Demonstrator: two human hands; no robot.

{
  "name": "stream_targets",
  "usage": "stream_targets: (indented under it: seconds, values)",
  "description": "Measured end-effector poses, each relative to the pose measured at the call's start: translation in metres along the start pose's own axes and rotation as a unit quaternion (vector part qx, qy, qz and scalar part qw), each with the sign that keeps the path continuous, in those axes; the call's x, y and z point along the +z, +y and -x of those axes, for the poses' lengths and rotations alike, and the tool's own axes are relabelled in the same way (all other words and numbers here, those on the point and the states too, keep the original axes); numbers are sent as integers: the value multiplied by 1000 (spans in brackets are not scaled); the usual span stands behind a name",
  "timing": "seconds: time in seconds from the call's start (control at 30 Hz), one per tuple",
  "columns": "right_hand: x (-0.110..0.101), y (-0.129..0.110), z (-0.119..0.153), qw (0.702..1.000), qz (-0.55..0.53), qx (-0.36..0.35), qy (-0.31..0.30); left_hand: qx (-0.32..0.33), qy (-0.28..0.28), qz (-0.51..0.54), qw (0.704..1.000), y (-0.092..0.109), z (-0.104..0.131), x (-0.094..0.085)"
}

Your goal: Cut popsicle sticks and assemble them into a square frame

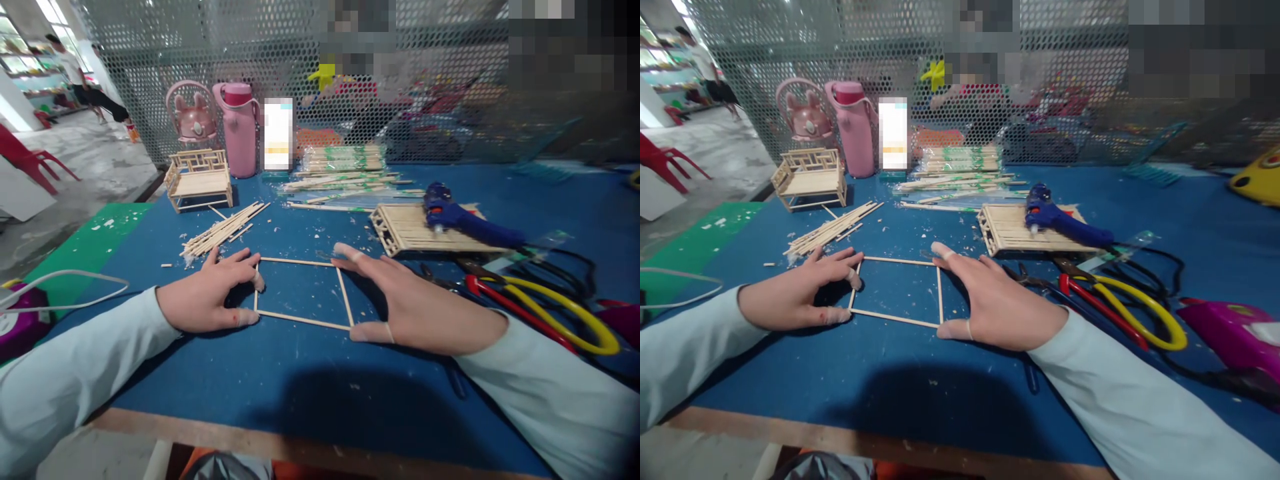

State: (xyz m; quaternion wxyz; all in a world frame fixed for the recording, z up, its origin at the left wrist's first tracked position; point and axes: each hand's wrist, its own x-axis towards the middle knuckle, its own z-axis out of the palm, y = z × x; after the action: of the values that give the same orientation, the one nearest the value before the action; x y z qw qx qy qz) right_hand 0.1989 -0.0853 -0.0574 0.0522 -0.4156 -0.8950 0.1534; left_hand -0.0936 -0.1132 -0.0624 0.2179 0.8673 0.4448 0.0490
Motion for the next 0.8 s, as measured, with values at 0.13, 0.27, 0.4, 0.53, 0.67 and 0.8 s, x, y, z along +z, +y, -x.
stream_targets:
  seconds: [0.13,0.27,0.4,0.53,0.67,0.8]
  values:
    - [0,0,0,1000,0,6,-4,-6,-2,-1,1000,3,0,1]
    - [-1,-1,0,1000,5,17,-16,-14,0,-16,1000,6,1,1]
    - [0,-1,-1,1000,4,12,-11,-13,-3,-2,1000,7,2,0]
    - [1,0,-1,1000,6,9,-9,-24,2,15,1000,8,0,1]
    - [1,1,-1,1000,7,5,-7,-30,8,11,999,8,-1,3]
    - [0,0,-1,1000,11,15,-14,-29,7,9,1000,7,-1,3]
